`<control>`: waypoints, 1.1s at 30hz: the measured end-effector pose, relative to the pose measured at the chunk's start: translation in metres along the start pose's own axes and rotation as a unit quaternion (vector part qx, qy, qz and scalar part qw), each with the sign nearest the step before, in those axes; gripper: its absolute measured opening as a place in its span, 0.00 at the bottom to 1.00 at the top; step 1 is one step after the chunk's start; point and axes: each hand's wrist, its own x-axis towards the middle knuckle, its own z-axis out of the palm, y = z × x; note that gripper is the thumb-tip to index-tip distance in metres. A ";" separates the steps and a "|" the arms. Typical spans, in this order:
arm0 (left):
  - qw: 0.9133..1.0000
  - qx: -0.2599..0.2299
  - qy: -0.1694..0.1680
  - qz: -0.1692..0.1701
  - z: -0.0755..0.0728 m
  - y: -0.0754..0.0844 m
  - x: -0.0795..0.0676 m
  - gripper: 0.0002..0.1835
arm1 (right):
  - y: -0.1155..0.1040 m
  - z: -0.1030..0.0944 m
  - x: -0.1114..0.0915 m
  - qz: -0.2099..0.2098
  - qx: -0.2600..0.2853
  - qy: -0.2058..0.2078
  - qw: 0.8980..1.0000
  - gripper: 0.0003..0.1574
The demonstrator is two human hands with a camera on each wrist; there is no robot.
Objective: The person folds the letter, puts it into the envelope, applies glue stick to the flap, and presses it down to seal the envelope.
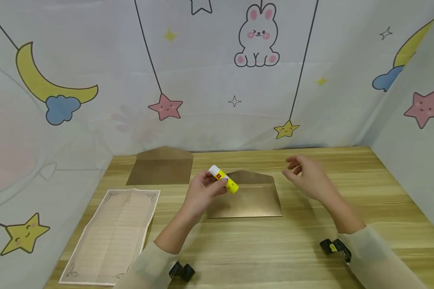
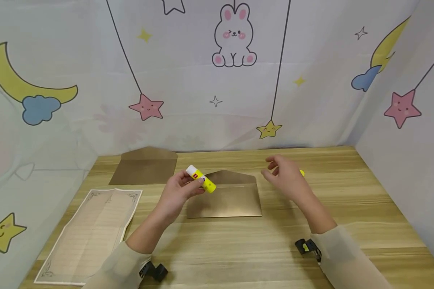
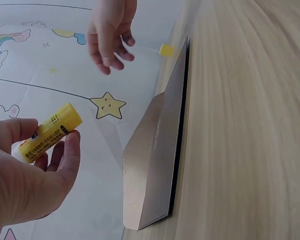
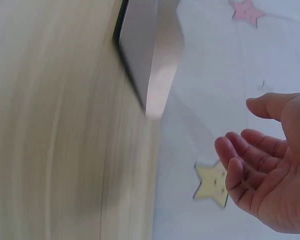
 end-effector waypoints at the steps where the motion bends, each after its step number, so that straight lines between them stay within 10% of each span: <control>1: 1.000 -0.003 0.001 0.001 0.000 0.000 0.000 0.19 | -0.006 0.005 -0.001 -0.008 0.015 0.001 1.000 0.26; 17: 0.998 -0.067 0.021 -0.008 0.001 -0.006 -0.001 0.18 | -0.082 0.088 -0.005 -0.074 0.186 -0.012 0.980 0.25; 33: 0.997 -0.076 0.027 -0.007 0.009 -0.007 -0.002 0.17 | -0.087 0.097 -0.011 -0.079 0.227 0.037 0.970 0.14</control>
